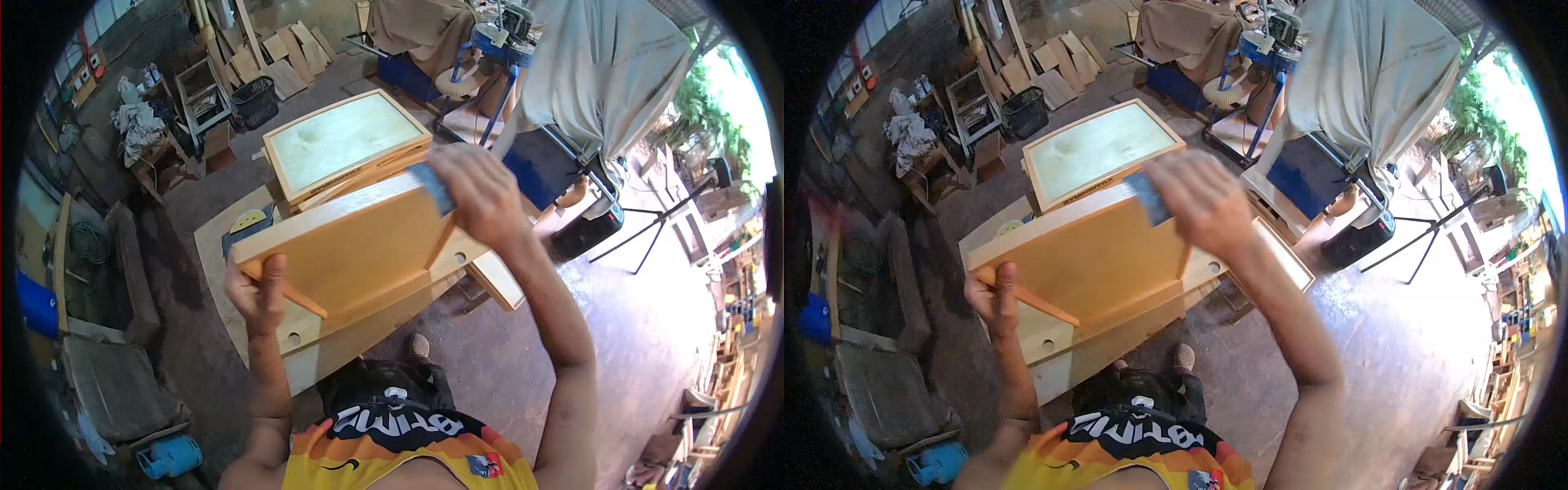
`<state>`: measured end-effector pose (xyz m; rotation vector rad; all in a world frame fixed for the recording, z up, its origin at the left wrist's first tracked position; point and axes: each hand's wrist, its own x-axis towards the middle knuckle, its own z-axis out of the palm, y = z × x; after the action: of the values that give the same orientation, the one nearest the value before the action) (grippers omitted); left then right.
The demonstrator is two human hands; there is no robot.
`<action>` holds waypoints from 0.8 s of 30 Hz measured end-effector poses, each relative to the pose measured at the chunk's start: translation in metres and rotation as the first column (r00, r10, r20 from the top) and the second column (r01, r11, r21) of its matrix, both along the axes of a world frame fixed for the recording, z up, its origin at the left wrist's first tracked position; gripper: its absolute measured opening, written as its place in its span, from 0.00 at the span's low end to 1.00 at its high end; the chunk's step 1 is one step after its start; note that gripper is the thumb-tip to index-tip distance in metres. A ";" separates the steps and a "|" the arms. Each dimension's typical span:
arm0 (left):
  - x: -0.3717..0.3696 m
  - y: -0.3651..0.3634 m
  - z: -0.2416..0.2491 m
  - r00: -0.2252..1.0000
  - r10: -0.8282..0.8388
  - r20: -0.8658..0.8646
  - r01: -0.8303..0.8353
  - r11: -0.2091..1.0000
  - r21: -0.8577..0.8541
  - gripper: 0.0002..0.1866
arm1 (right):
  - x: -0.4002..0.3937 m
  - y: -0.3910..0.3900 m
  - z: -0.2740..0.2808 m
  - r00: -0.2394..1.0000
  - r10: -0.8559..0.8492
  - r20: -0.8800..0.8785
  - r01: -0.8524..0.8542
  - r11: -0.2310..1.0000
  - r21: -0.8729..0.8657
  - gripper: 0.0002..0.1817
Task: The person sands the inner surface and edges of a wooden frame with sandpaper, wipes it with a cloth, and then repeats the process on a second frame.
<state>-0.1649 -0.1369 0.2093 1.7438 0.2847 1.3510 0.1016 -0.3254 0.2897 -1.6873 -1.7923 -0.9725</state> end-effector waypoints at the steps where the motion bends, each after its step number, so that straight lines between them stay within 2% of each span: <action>1: 0.001 0.001 0.001 1.000 -0.017 0.001 0.017 1.000 -0.010 0.17 | 0.016 -0.016 -0.004 1.000 -0.006 -0.009 0.006 1.000 -0.002 0.23; 3: 0.003 0.000 -0.007 1.000 -0.015 0.021 0.015 0.999 -0.032 0.18 | 0.049 -0.047 -0.018 0.992 -0.097 -0.083 0.102 0.993 0.052 0.21; 4: 0.006 -0.001 -0.019 0.997 0.058 0.055 -0.050 0.991 -0.125 0.19 | 0.080 -0.068 -0.047 0.982 -0.175 -0.077 0.168 0.982 -0.085 0.26; 5: -0.005 0.006 -0.050 0.994 0.103 -0.040 -0.107 0.986 -0.130 0.20 | 0.106 -0.090 -0.087 0.966 -0.250 -0.070 0.229 0.948 -0.222 0.30; 6: -0.015 0.022 -0.086 0.981 0.149 -0.120 -0.164 0.978 -0.128 0.20 | 0.109 -0.110 -0.114 0.960 -0.246 -0.134 0.222 0.960 -0.173 0.25; 7: -0.007 0.032 -0.099 0.966 0.207 -0.155 -0.227 0.966 -0.122 0.21 | 0.119 -0.125 -0.127 0.961 -0.226 -0.159 0.211 0.972 -0.105 0.20; 8: 0.016 -0.003 -0.034 0.967 0.253 0.002 -0.253 0.966 0.046 0.20 | 0.129 -0.135 -0.142 0.919 -0.282 -0.275 0.272 0.959 -0.075 0.21; 9: 0.022 -0.002 -0.004 0.953 0.297 -0.065 -0.286 0.948 0.142 0.20 | 0.130 -0.146 -0.156 0.842 -0.344 -0.415 0.340 0.937 -0.086 0.21; 10: 0.025 -0.002 0.021 0.929 0.337 -0.155 -0.298 0.927 0.230 0.19 | 0.122 -0.147 -0.149 0.800 -0.329 -0.502 0.351 0.935 -0.055 0.21; 11: 0.032 -0.011 0.062 0.925 0.215 -0.312 -0.161 0.969 0.188 0.21 | 0.113 -0.145 -0.135 0.752 -0.313 -0.581 0.371 0.928 -0.020 0.20; 12: 0.049 -0.024 0.101 0.894 0.084 -0.440 -0.029 0.991 0.131 0.24 | 0.115 -0.143 -0.125 0.784 -0.252 -0.568 0.329 0.944 0.035 0.21; 14: 0.082 -0.045 0.134 0.722 0.200 -0.663 0.009 0.955 0.297 0.19 | 0.100 -0.127 -0.087 0.860 -0.102 -0.500 0.216 0.961 0.175 0.22; 15: 0.099 -0.046 0.124 0.658 0.298 -0.692 0.084 0.884 0.461 0.17 | 0.089 -0.114 -0.077 0.885 -0.030 -0.464 0.158 0.958 0.240 0.22; 17: 0.131 -0.057 0.101 0.492 0.467 -0.735 0.232 0.743 0.628 0.14 | 0.077 -0.080 -0.075 0.918 0.107 -0.381 0.030 0.941 0.338 0.24; 18: 0.142 -0.068 0.093 0.379 0.528 -0.760 0.300 0.707 0.640 0.14 | 0.070 -0.064 -0.075 0.934 0.133 -0.330 -0.028 0.952 0.306 0.28; 19: 0.152 -0.070 0.079 0.416 0.498 -0.761 0.325 0.700 0.636 0.14 | 0.063 -0.053 -0.077 0.947 0.156 -0.280 -0.080 0.961 0.265 0.31; 21: 0.162 -0.067 0.047 0.479 0.430 -0.765 0.368 0.693 0.620 0.15 | 0.048 -0.035 -0.081 0.976 0.050 -0.213 -0.050 0.999 0.007 0.32; 22: 0.168 -0.067 0.037 0.454 0.420 -0.786 0.394 0.696 0.600 0.15 | 0.047 -0.026 -0.088 0.993 -0.009 -0.116 0.002 0.998 -0.060 0.31; 24: 0.175 -0.070 0.023 0.397 0.404 -0.824 0.412 0.724 0.554 0.16 | 0.055 -0.022 -0.104 0.994 -0.063 -0.092 0.047 0.984 -0.173 0.30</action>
<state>0.0099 -0.2064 0.2321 3.0937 0.3892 0.1980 0.1570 -0.3478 0.1857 -1.8640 -1.8179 -0.7633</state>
